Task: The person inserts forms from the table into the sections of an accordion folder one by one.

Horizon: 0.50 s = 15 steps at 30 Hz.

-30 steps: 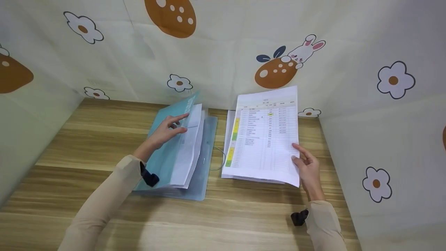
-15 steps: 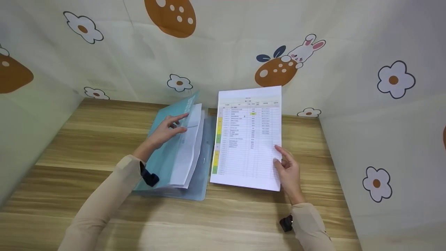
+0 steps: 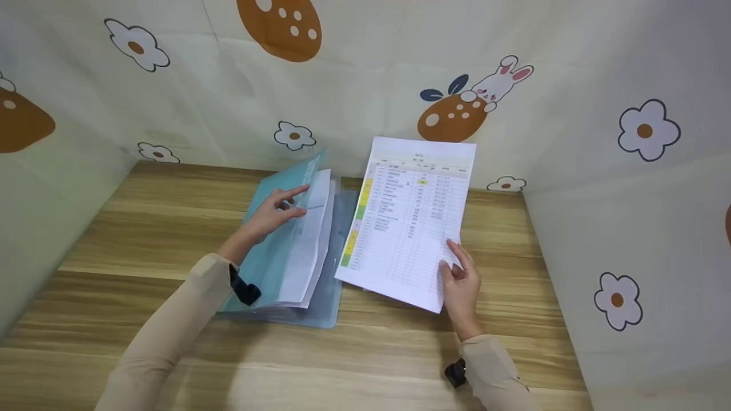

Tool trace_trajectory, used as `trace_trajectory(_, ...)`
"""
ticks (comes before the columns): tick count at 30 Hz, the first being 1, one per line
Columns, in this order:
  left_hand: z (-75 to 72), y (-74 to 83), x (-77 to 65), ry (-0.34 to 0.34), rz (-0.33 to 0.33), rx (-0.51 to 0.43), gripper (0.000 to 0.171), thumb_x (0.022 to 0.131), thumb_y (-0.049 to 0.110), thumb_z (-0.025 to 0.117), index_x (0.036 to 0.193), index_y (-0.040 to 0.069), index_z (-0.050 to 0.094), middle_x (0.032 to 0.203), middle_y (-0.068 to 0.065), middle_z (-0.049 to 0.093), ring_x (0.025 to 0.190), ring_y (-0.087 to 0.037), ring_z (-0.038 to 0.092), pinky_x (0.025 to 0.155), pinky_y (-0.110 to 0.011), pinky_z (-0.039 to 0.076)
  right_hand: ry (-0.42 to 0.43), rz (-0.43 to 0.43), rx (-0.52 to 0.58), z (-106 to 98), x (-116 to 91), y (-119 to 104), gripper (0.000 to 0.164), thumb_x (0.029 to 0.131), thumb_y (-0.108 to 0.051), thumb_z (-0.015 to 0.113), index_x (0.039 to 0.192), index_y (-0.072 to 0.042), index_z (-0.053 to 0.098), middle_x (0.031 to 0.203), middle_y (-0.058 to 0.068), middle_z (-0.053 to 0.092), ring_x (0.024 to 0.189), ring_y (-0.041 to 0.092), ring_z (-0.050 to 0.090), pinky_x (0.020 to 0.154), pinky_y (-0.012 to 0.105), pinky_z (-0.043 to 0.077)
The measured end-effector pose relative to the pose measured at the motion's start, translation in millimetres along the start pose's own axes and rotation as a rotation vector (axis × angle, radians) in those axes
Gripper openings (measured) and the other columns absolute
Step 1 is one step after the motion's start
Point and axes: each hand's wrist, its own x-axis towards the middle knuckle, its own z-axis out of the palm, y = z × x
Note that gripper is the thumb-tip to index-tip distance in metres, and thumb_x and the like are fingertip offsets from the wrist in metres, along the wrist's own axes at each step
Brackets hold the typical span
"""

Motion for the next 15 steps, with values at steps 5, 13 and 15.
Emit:
trace_trajectory(5,0.2,0.0,0.3,0.001,-0.001,0.002,0.052,0.080,0.023,0.064,0.129,0.020,0.047,0.102,-0.008,0.040,0.089,-0.022,0.036,0.072,-0.031,0.035,0.014,-0.033,0.026,5.2,-4.9,6.0,0.041,0.077,0.009,0.056,0.116,-0.003,0.057,0.122,0.011,0.047,0.074,0.011,0.056,0.061,0.017,0.044)
trace_trajectory(13,0.5,0.5,0.7,0.007,-0.020,0.010,0.052,0.079,0.023,0.064,0.129,0.023,0.048,0.101,-0.008,0.039,0.090,-0.021,0.036,0.071,-0.031,0.035,0.074,0.021,-0.098,18.4,-14.5,-10.1,0.040,0.079,0.013,0.053,0.118,0.003,0.054,0.122,0.012,0.047,0.101,0.015,0.049,0.073,0.017,0.042)
trace_trajectory(15,0.6,0.9,0.2,0.006,-0.035,0.012,0.052,0.080,0.024,0.064,0.129,0.024,0.047,0.101,-0.008,0.038,0.093,-0.021,0.036,0.071,-0.032,0.036,0.078,0.051,-0.117,20.6,-15.6,-12.8,0.041,0.079,0.014,0.052,0.118,0.005,0.052,0.122,0.011,0.047,0.107,0.016,0.045,0.075,0.018,0.041)
